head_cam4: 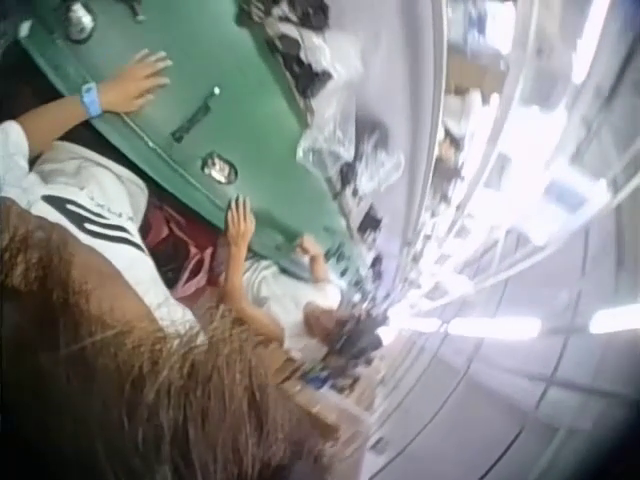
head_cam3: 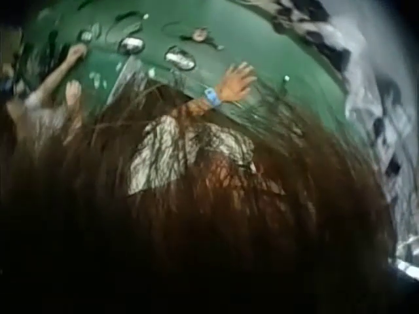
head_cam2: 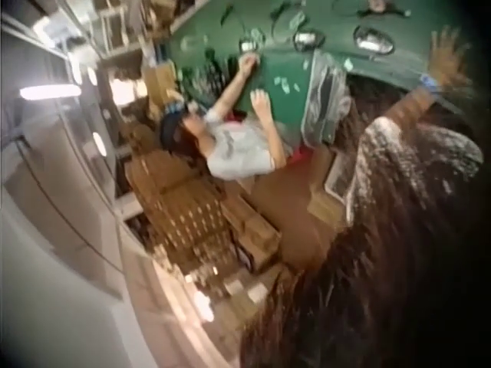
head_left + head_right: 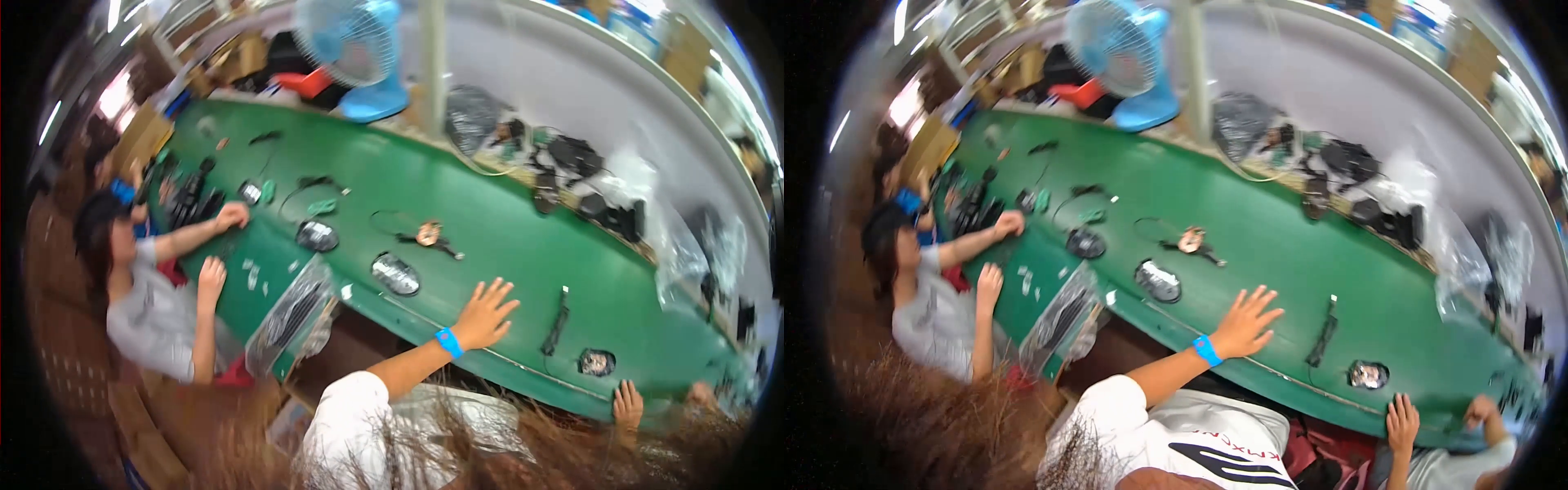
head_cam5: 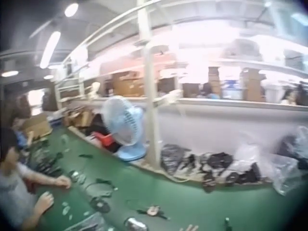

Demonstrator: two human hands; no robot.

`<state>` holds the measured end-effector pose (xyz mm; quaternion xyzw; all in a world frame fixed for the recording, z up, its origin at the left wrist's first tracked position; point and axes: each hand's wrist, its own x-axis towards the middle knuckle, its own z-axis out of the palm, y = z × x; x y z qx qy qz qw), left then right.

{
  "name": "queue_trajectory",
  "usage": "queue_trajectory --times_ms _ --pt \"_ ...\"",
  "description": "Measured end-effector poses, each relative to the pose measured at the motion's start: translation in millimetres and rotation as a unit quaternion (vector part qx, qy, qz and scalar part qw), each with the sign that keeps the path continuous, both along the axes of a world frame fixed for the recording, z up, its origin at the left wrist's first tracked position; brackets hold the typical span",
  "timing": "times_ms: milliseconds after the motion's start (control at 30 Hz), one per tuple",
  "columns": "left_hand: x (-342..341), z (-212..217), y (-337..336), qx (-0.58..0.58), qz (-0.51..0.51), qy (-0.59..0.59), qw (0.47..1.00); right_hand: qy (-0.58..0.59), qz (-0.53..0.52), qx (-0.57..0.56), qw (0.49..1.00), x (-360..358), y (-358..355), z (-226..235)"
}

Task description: The worker is assembling internal components and shells of computer mice on a factory assembly line.

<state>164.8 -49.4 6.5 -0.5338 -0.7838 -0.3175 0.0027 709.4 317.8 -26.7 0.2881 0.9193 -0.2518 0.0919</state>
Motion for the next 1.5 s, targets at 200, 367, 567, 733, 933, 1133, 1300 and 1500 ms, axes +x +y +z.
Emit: queue_trajectory --times_ms 200,367,567,733,933,1133,1300,1500 --pt "7 -4 -9 -0.005 -0.024 -0.04 0.999 0.262 -0.029 -0.581 0.77 -66 -15 34" --pt "-4 4 -4 -0.001 -0.043 -0.053 0.998 0.315 -0.036 -0.642 0.698 -38 -22 41" --pt "1 6 -5 0.006 -0.055 -0.053 0.997 0.28 -0.051 -0.603 0.745 -3 -49 48" --pt "-2 6 -5 0.011 -0.068 -0.069 0.995 0.263 -0.055 -0.557 0.786 13 -74 54" --pt "5 7 -9 0.007 -0.067 -0.043 0.997 0.204 -0.017 -0.506 0.838 -5 -58 78" --pt "-12 8 -2 0.012 -0.058 -0.022 0.998 0.152 0.037 -0.46 0.874 -49 -35 77" --pt "-3 10 -4 -0.02 -0.075 -0.011 0.997 0.167 0.137 -0.396 0.892 -157 12 46" --pt "1 -3 -10 -0.003 -0.092 -0.016 0.996 0.236 0.206 -0.299 0.901 -262 21 4"
